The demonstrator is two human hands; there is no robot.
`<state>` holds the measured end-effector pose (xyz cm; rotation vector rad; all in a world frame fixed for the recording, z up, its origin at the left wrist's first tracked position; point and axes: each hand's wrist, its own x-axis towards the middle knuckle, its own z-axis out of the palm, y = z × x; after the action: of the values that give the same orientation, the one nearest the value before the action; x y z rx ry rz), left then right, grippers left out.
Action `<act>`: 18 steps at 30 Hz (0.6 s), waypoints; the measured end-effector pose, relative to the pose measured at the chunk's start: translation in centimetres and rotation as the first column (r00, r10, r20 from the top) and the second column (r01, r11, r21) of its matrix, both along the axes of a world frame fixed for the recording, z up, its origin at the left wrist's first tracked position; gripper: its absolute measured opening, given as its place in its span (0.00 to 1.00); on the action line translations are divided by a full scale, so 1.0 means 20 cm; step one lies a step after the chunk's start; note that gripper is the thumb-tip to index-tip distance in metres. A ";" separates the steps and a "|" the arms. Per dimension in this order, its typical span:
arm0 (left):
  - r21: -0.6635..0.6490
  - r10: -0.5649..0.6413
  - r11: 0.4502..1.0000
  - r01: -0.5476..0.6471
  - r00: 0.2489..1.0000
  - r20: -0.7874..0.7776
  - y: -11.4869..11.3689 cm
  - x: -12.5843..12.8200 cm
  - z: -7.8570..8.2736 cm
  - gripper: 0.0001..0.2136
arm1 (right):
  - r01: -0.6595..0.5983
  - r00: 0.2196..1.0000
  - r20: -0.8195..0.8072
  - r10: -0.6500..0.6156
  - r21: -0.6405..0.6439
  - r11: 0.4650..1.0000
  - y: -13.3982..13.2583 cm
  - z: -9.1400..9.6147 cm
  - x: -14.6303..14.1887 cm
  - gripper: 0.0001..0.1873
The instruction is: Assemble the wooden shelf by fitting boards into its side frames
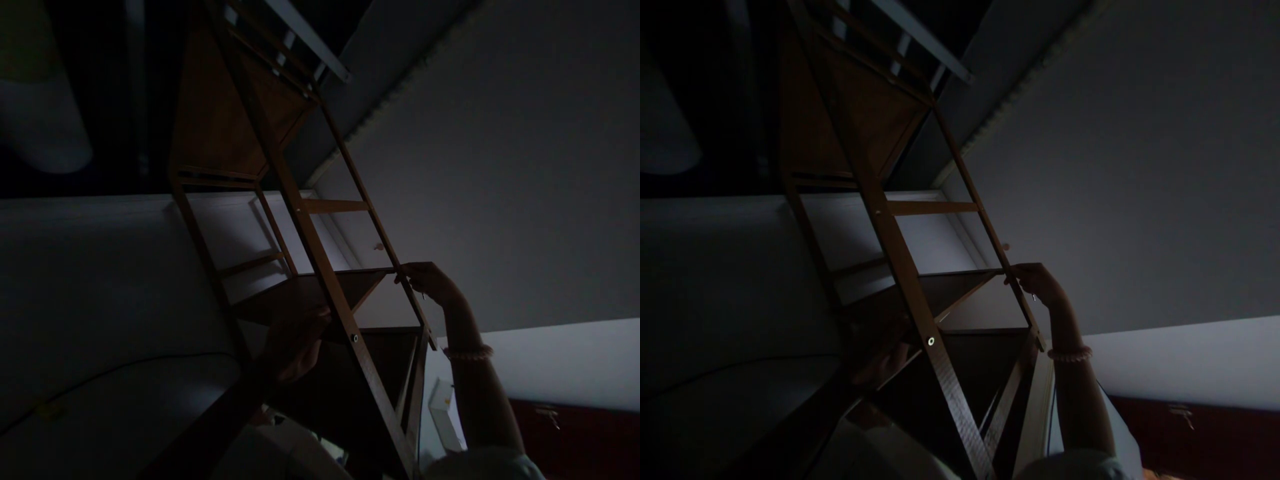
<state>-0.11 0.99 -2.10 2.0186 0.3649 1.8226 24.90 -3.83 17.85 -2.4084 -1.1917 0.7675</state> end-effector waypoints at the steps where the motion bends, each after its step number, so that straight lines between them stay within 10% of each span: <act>1: 0.002 -0.002 1.000 0.002 1.000 0.023 0.00 0.00 0.01 0.22 | 0.001 0.999 -0.045 -0.002 -0.010 1.000 0.00 0.00 0.01 0.18; 18: -0.013 0.060 0.998 -0.059 0.995 0.083 0.01 -0.02 0.08 0.13 | -0.034 0.988 -0.149 0.027 -0.043 0.999 -0.02 -0.03 0.01 0.21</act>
<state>-0.57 1.10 -0.42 1.9372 0.4130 1.9298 25.04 -4.24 17.19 -2.3266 -1.1663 0.9751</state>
